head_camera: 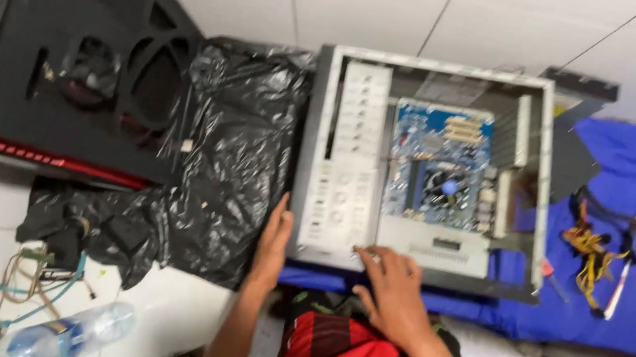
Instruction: Reassembling internal components of a desktop computer, including installing the power supply and connecting cables.
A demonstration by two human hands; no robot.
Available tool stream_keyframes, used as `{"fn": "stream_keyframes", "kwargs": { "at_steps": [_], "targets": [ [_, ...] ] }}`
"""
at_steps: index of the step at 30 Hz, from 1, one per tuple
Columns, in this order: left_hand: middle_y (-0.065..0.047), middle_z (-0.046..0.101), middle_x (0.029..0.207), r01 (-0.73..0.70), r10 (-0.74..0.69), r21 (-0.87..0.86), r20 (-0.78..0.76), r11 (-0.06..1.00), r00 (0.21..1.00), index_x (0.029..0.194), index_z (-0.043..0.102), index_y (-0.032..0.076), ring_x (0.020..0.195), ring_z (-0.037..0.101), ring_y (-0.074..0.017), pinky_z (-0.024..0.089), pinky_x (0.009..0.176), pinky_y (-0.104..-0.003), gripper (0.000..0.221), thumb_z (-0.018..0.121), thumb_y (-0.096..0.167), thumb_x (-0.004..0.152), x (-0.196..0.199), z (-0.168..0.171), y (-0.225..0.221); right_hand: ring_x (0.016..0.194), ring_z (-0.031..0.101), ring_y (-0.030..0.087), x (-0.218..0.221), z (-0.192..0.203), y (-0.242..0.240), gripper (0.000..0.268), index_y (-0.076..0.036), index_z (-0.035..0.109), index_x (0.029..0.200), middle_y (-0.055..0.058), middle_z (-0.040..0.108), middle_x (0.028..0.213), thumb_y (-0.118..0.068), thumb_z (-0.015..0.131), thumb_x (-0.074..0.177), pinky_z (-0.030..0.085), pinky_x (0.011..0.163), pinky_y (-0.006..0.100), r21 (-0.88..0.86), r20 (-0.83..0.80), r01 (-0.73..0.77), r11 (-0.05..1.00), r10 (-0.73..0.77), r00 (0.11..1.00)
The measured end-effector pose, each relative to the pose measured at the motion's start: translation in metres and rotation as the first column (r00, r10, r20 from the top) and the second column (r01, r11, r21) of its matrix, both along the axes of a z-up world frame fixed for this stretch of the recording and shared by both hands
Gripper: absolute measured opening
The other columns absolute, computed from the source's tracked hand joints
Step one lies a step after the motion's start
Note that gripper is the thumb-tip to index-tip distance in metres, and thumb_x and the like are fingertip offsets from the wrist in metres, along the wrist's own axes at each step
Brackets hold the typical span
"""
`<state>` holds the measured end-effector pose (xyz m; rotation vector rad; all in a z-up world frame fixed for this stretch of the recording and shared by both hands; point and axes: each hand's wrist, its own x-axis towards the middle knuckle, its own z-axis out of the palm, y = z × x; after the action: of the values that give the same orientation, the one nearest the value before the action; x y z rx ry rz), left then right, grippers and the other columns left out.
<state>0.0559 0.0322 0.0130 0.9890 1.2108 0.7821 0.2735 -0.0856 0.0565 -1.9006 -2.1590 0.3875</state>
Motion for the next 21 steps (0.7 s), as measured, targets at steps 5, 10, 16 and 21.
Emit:
{"fn": "stream_keyframes", "kwargs": {
  "at_steps": [5,10,16,21],
  "targets": [
    [-0.004,0.025,0.17,0.027,-0.039,-0.096,-0.13,0.995,0.991,0.159,0.026,0.016,0.156,0.023,-0.0231,0.02,0.125,-0.044,0.072,0.035,0.05,0.097,0.013,0.005,0.01,0.114,0.06,0.028,0.062,0.03,0.012,0.05,-0.017,0.061,0.134,0.004,0.057,0.134,-0.012,0.07,0.085,0.046,0.101,0.041,-0.115,-0.459,-0.053,0.992,-0.006,0.889],
    [-0.011,0.063,0.141,-0.09,0.04,-0.04,-0.666,0.995,0.745,0.156,0.043,0.017,0.124,0.062,-0.0287,0.047,0.104,-0.036,0.068,0.052,0.048,0.095,0.025,0.006,0.014,0.103,0.068,0.034,0.179,-0.019,0.067,0.032,-0.01,0.069,0.119,0.009,0.069,0.119,-0.022,0.06,0.091,0.055,0.089,0.043,-0.138,-0.294,0.225,0.964,-0.257,0.921],
    [-0.01,0.072,0.113,-0.052,0.487,0.607,-0.58,0.793,0.653,0.132,0.061,0.004,0.095,0.07,-0.0222,0.056,0.083,-0.035,0.039,0.065,0.01,0.094,0.116,0.09,0.002,0.098,0.069,0.041,0.251,-0.063,0.174,0.03,-0.008,0.072,0.118,0.015,0.063,0.124,-0.002,0.059,0.092,0.057,0.095,0.051,-0.271,-0.107,0.245,0.931,-0.282,0.953],
    [-0.003,0.075,0.104,-0.111,0.262,0.377,-0.376,0.919,0.889,0.127,0.064,0.006,0.076,0.069,-0.0109,0.058,0.066,-0.023,0.037,0.06,0.0,0.091,0.179,0.083,-0.008,0.101,0.067,0.042,0.259,-0.122,0.205,0.028,-0.011,0.068,0.119,0.016,0.057,0.124,-0.008,0.051,0.097,0.055,0.094,0.057,-0.363,0.041,0.23,0.903,-0.231,0.972]
  ]
}}
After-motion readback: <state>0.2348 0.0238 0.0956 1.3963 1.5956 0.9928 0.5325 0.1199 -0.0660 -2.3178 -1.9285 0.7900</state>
